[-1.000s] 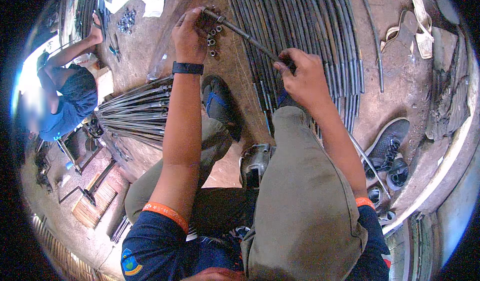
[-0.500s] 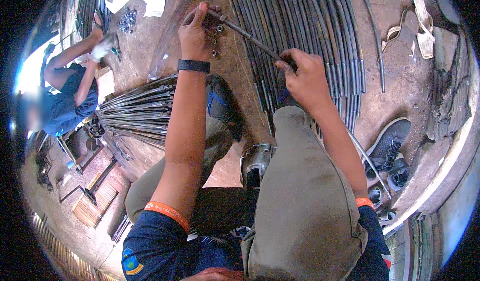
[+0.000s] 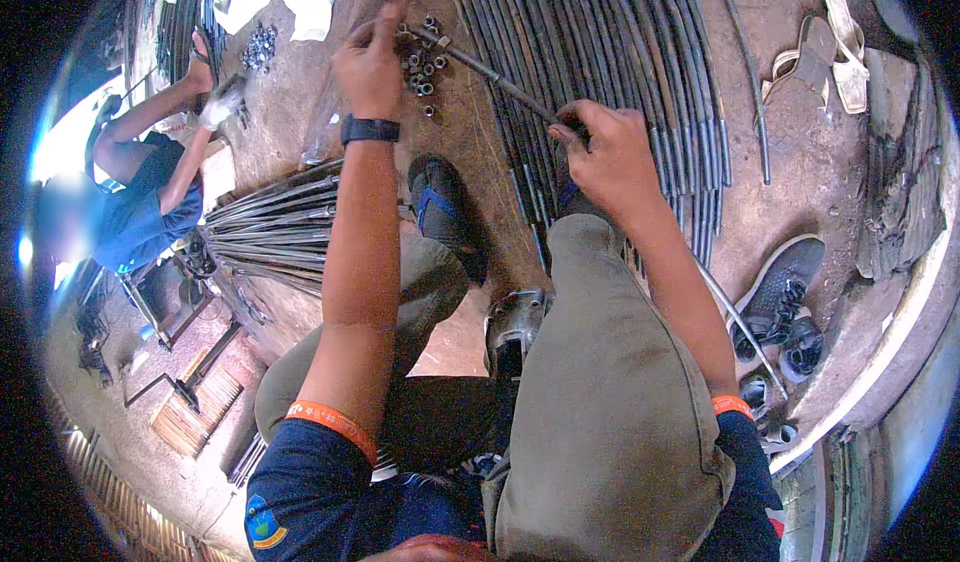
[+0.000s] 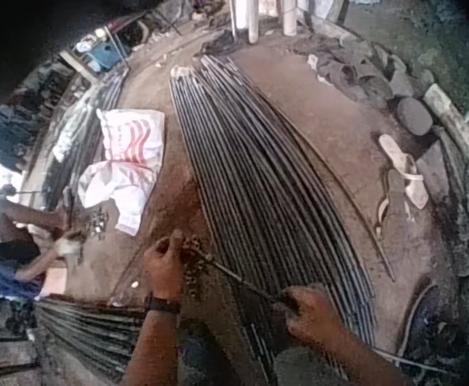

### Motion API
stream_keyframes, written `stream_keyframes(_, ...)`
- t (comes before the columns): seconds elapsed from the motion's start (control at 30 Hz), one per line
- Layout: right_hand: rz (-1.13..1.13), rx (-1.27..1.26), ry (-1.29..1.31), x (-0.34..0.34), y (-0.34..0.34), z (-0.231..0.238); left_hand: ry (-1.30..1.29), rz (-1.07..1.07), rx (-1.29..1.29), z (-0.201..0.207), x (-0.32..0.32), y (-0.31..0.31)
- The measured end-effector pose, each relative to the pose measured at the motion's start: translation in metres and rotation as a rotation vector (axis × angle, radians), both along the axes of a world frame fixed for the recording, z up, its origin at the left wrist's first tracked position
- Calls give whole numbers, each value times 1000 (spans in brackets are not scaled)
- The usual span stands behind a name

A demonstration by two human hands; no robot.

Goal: Thread nuts onto long metal rods for fabrication.

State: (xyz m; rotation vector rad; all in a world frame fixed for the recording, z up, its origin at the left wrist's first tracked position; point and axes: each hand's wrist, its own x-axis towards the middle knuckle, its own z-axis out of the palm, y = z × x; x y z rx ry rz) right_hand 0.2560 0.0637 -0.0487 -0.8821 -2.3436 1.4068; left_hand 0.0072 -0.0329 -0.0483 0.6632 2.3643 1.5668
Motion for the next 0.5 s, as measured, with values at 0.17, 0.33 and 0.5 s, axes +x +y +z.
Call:
stream_keyframes(0.17, -7, -8, 11, 1, 0, -2, -620, 115, 140, 7, -13, -5)
stream_keyframes(0.33, -8, 25, 3, 2, 0, 0, -884, 165, 261, -1, -12, -8)
stream_keyframes(0.5, -13, -31, -26, 2, 0, -1, -837, 110, 329, -6, -15, -11)
